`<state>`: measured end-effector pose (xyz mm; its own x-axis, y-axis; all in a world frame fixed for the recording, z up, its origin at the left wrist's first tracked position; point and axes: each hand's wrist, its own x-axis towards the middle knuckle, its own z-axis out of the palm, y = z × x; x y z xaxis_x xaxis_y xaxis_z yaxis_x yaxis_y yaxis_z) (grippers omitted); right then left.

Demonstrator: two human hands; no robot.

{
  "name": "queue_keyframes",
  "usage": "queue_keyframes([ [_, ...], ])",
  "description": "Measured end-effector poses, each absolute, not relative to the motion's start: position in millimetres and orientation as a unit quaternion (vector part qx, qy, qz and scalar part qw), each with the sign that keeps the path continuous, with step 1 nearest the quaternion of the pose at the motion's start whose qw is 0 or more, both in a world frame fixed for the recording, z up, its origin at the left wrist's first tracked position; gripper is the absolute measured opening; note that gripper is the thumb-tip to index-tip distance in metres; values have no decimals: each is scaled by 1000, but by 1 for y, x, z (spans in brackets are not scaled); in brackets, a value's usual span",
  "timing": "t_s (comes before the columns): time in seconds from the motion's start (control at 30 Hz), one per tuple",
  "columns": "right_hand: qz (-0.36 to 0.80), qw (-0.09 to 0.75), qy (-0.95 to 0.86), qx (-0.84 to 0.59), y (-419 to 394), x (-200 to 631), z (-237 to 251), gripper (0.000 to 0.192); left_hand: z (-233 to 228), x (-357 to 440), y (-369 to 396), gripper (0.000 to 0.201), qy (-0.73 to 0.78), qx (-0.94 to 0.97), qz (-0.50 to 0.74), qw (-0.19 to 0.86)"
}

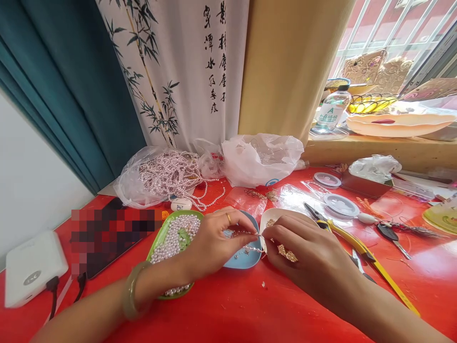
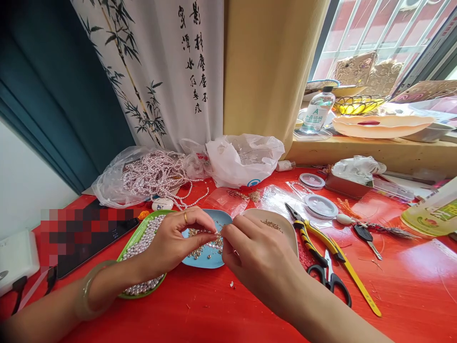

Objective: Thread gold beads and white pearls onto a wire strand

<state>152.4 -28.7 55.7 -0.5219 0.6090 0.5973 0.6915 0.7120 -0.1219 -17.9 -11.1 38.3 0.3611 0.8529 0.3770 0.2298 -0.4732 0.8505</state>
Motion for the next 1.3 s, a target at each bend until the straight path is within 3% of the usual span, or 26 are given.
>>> queue_keyframes([
  [0.43,38,311,-869,-382,-22,156,56,16,42,-18,-13,11,389,655,448,469],
  [0.93,8,334,-867,-370,-20,157,59,19,42,-19,-11,8,376,684,473,408],
  [1.3,77,326,-842,-423,-21,156,59,12,43,-17,-11,8,368,632,481,484],
])
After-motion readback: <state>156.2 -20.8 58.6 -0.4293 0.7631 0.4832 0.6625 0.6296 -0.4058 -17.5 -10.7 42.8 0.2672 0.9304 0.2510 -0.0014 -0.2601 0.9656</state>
